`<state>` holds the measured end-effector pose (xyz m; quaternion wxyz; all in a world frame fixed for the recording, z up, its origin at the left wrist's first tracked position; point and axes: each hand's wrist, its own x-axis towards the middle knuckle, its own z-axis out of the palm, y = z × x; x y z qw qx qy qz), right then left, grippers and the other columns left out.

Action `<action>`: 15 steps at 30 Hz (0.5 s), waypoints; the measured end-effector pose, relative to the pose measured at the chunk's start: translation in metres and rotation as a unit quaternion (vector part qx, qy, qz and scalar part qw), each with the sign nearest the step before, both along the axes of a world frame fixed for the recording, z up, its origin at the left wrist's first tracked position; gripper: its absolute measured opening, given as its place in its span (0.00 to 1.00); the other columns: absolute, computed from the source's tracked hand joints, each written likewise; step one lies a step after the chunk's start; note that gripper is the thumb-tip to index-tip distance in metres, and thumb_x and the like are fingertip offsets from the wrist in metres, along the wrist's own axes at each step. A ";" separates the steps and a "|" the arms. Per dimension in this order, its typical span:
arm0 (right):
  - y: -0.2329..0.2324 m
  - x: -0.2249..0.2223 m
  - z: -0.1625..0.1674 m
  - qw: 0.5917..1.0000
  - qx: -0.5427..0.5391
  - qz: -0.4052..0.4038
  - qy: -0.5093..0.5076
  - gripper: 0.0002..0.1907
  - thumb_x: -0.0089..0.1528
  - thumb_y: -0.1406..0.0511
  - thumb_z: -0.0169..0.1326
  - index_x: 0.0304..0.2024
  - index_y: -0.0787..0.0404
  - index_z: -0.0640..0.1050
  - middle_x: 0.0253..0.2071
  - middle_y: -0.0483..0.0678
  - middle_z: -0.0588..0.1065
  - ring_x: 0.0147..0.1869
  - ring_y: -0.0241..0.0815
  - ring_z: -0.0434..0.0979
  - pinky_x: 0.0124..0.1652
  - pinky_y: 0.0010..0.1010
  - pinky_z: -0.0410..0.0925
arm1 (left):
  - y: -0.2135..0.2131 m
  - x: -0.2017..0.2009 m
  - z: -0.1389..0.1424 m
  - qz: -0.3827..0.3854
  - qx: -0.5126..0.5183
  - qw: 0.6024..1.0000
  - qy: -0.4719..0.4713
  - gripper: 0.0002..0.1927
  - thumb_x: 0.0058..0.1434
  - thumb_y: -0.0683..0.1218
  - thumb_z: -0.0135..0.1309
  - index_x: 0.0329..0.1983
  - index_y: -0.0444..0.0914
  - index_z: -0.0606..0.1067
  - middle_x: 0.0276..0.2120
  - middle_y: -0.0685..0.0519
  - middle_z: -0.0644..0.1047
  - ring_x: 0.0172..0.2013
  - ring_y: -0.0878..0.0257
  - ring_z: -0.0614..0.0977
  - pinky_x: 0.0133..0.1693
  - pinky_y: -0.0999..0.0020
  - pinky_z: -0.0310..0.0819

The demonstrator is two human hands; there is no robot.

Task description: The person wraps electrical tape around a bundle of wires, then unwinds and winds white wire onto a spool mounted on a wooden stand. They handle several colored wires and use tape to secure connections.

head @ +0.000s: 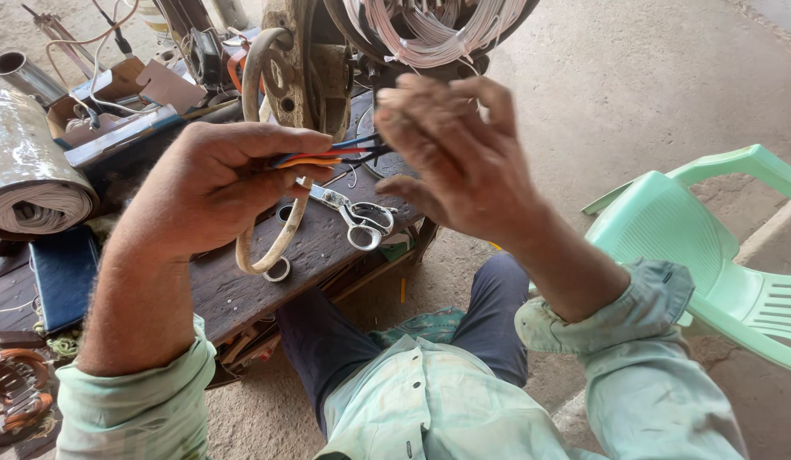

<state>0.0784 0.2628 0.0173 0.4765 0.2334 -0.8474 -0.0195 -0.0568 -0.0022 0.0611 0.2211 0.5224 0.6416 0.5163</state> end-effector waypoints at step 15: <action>0.009 -0.022 -0.003 0.998 0.016 -0.039 -0.042 0.18 0.72 0.58 0.62 0.61 0.58 0.81 0.35 0.40 0.75 0.39 0.35 0.72 0.49 0.33 0.64 | 0.012 0.009 0.006 0.237 -0.007 0.866 0.441 0.08 0.70 0.39 0.60 0.51 0.36 0.80 0.40 0.47 0.83 0.37 0.55 0.86 0.35 0.60 0.82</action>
